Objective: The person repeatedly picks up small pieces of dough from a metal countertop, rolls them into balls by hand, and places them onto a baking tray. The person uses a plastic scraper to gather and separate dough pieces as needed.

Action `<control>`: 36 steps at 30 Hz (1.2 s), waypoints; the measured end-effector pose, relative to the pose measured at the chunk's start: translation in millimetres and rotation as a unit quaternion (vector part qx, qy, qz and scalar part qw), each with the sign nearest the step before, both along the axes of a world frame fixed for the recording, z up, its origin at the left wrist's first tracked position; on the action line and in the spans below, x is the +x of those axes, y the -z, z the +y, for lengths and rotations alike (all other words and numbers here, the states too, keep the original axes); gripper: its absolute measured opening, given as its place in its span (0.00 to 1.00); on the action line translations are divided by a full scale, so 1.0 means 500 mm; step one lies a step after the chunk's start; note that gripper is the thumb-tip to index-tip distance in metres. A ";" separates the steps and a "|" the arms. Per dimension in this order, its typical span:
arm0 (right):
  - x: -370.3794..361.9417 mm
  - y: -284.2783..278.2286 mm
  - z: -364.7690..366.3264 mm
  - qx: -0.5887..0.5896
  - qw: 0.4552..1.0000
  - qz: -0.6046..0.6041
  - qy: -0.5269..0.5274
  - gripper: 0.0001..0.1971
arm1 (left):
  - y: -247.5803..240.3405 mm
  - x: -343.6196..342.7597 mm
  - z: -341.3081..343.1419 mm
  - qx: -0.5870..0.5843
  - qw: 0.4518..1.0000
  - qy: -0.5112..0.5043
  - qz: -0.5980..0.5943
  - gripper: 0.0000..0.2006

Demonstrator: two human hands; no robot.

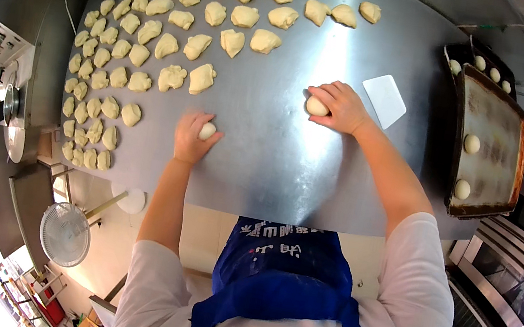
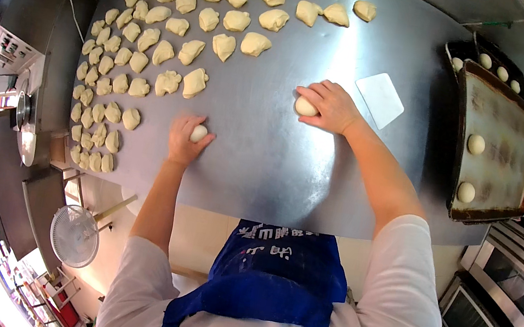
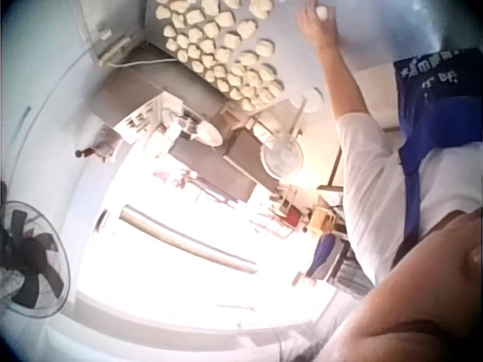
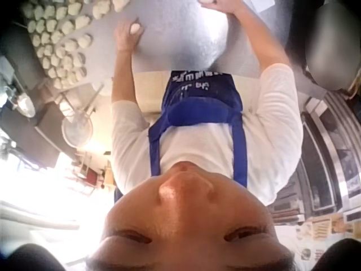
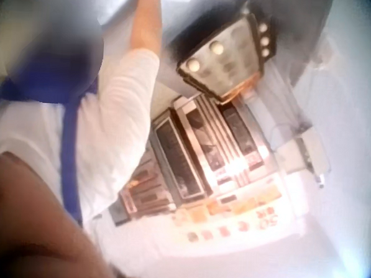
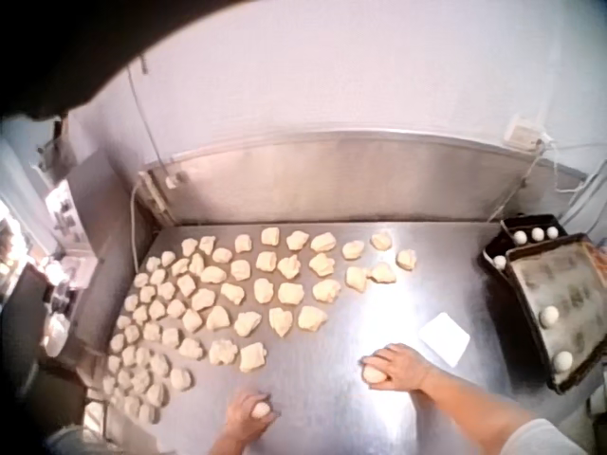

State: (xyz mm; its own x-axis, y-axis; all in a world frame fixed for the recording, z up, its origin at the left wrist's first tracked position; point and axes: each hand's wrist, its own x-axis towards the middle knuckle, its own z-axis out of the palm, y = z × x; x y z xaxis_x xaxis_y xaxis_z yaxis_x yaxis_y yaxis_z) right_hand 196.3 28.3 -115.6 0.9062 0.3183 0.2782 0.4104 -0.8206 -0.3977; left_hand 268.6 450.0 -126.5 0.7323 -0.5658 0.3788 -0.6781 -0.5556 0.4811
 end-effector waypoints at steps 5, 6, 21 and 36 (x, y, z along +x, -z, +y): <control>-0.055 -0.033 0.086 0.108 0.979 0.096 0.145 0.45 | -0.007 -0.078 0.036 0.020 0.997 -0.064 0.043 0.29; -0.046 -0.008 0.113 0.111 0.973 0.092 0.179 0.39 | -0.001 -0.078 0.044 0.045 0.994 -0.081 0.062 0.28; -0.617 -0.228 0.014 0.192 0.843 -0.020 0.502 0.25 | -0.009 -0.278 -0.029 -0.140 0.698 -0.089 0.697 0.18; -0.772 -0.259 -0.664 0.084 0.864 0.094 0.488 0.24 | -0.299 -0.540 -0.692 -0.148 0.633 0.083 0.755 0.26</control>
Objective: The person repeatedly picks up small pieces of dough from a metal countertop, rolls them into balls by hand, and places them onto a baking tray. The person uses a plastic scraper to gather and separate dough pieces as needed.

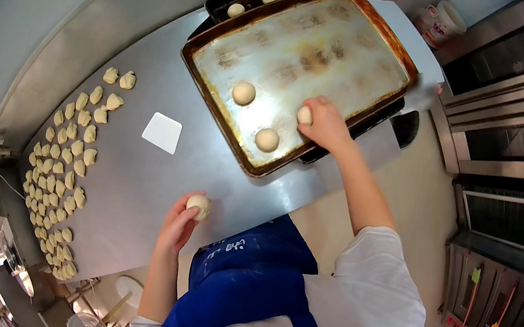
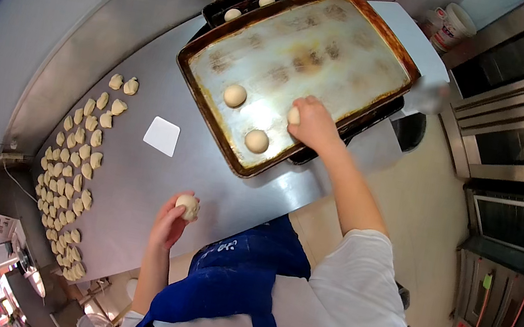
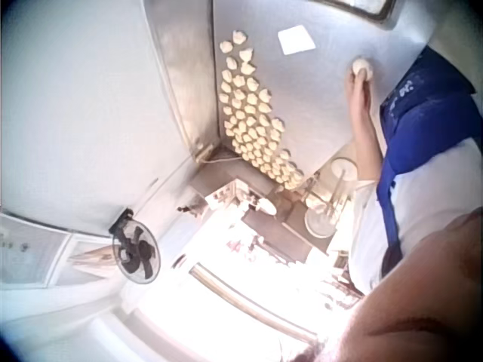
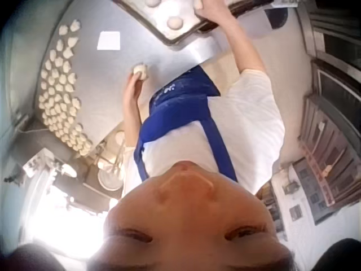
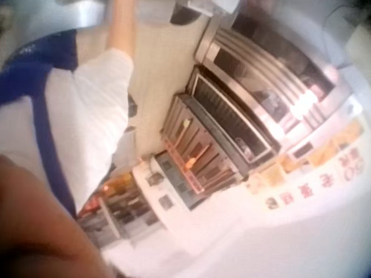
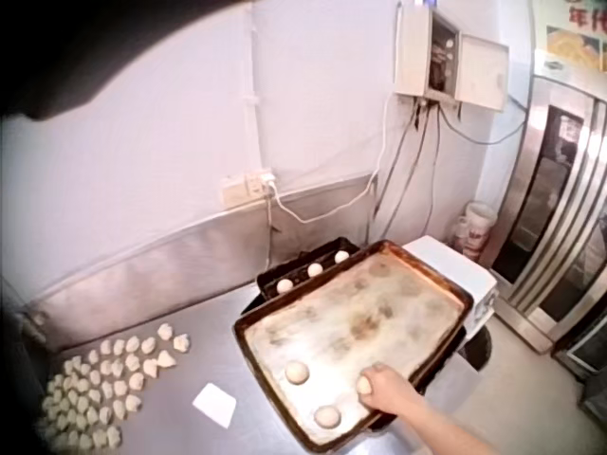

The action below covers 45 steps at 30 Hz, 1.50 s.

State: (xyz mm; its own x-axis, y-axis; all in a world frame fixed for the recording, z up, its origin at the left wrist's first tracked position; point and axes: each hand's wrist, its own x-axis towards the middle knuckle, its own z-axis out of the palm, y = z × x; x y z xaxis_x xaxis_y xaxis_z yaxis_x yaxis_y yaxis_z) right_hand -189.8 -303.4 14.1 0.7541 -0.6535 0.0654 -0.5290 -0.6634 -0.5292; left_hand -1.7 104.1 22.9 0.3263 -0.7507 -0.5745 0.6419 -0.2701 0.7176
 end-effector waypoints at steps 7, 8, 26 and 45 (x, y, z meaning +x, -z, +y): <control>-0.040 -0.044 0.008 -0.024 0.996 0.089 0.023 0.47 | -0.094 -0.045 -0.405 -0.009 0.975 0.137 -0.172 0.29; -0.060 -0.055 0.010 -0.022 0.999 0.039 0.023 0.46 | -0.098 -0.052 -0.464 -0.017 0.960 0.158 -0.230 0.29; -0.317 -0.011 0.105 -0.110 0.977 -0.136 0.125 0.16 | 0.020 -0.191 -0.792 -0.108 0.650 0.196 -0.727 0.38; 0.641 0.216 0.455 -0.057 0.986 0.139 -0.069 0.54 | 0.186 -0.210 0.626 0.446 0.705 -0.214 -0.508 0.25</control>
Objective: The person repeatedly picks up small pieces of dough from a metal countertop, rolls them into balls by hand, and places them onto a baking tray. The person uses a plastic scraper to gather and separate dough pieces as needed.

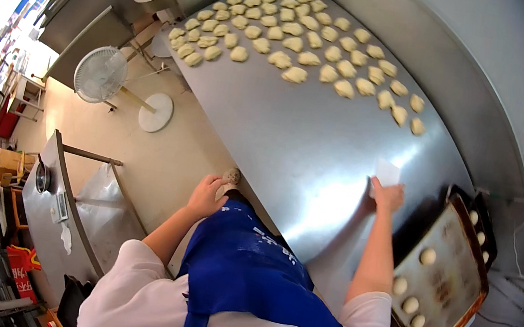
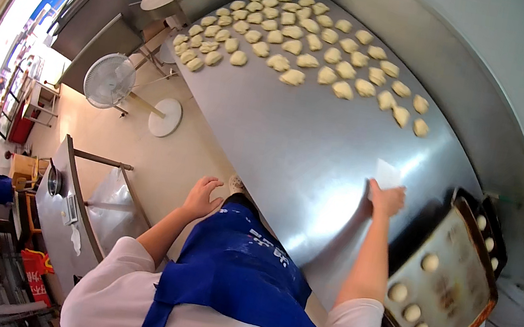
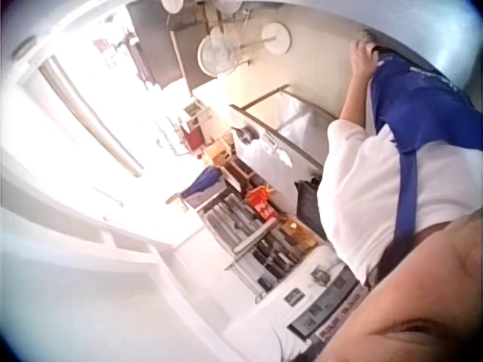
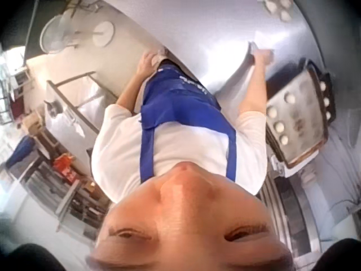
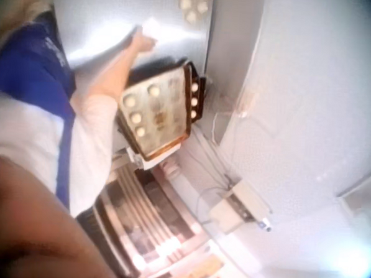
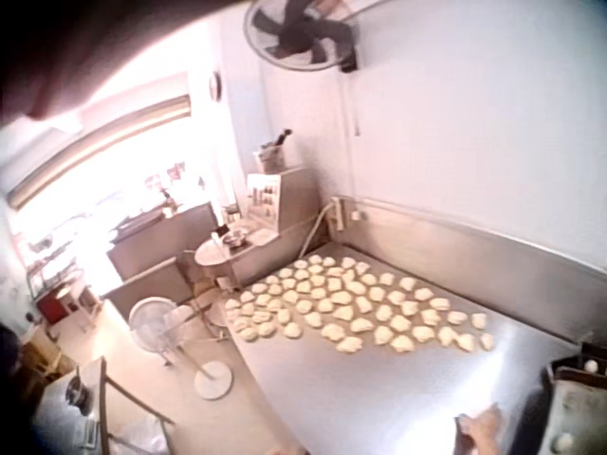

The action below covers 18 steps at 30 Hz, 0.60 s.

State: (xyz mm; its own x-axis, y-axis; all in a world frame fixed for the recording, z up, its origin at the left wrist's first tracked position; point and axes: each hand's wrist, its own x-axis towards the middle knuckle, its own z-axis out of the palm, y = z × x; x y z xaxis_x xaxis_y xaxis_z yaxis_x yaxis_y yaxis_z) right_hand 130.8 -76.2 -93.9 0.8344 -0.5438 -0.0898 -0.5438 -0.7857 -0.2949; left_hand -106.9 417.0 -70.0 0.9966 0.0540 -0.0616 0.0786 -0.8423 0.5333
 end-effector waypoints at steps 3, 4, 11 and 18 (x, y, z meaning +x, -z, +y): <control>0.043 0.007 0.000 0.046 0.999 0.018 0.019 0.50 | 0.043 0.066 0.155 0.000 0.999 -0.028 0.022 0.25; 0.046 0.024 -0.017 0.117 0.993 0.014 -0.006 0.45 | 0.059 0.102 0.201 -0.017 0.999 -0.028 0.018 0.26; 0.041 0.039 0.500 0.491 0.863 0.115 -0.027 0.20 | 0.098 0.371 0.547 -0.034 0.998 -0.052 -0.017 0.29; 0.149 0.047 1.101 0.378 0.902 0.017 -0.207 0.15 | 0.044 0.584 0.701 -0.063 0.992 -0.024 -0.105 0.22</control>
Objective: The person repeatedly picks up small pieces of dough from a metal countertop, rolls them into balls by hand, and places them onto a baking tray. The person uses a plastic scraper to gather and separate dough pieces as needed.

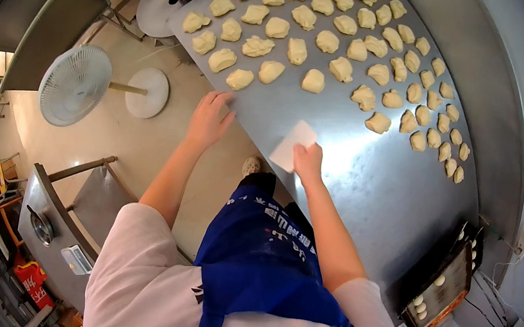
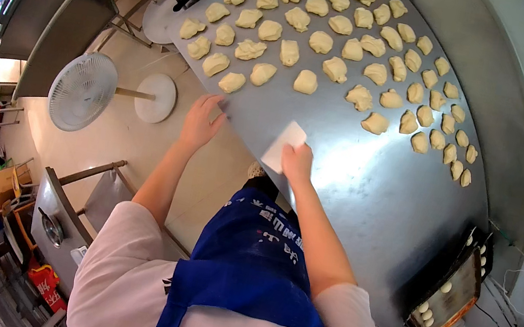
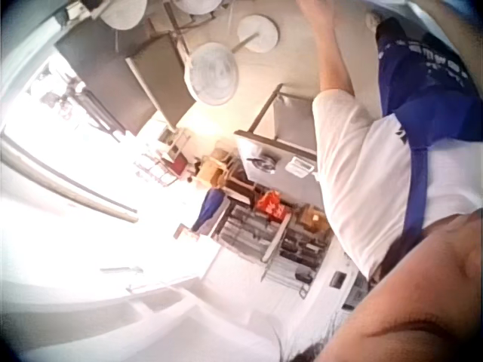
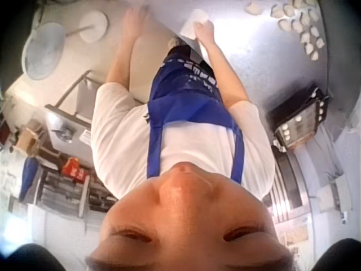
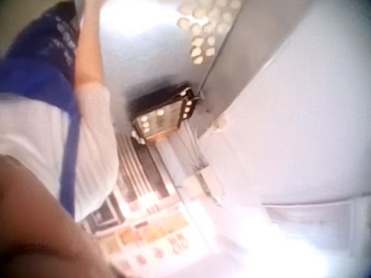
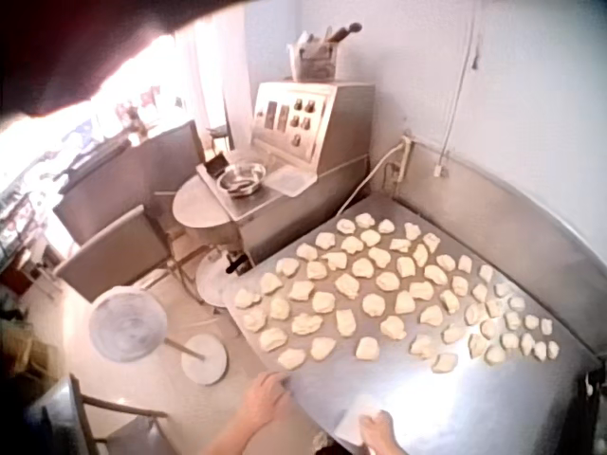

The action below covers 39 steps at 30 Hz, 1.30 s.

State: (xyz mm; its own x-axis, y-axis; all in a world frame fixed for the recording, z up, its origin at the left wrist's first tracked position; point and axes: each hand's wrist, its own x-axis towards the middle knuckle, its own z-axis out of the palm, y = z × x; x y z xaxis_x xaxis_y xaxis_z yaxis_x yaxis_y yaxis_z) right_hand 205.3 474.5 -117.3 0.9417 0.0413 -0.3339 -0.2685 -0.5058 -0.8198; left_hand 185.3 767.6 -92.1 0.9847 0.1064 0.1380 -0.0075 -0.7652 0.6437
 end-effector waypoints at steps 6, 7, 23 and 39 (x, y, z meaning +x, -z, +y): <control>0.079 0.023 0.211 0.008 0.993 -0.018 0.119 0.14 | 0.016 0.021 -0.016 -0.087 0.996 -0.031 -0.006 0.20; 0.084 0.023 0.225 0.029 0.989 0.003 0.147 0.14 | 0.018 0.016 -0.018 -0.090 0.995 -0.038 -0.017 0.21; 0.015 0.032 0.387 0.205 0.933 0.071 0.289 0.17 | 0.003 0.157 0.064 -0.012 0.990 0.112 0.089 0.34; -0.173 -0.025 0.015 0.268 0.893 0.213 0.292 0.19 | -0.125 0.145 -0.402 -0.275 0.906 0.282 0.155 0.23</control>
State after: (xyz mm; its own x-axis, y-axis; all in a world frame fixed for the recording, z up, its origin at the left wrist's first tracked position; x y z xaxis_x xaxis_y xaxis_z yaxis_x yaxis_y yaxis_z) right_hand 118.7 482.2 -104.8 0.6470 -0.1543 -0.7467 -0.7032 0.2578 -0.6626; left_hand 258.0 566.5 -29.8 0.8865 -0.4566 -0.0753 -0.0518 -0.2597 0.9643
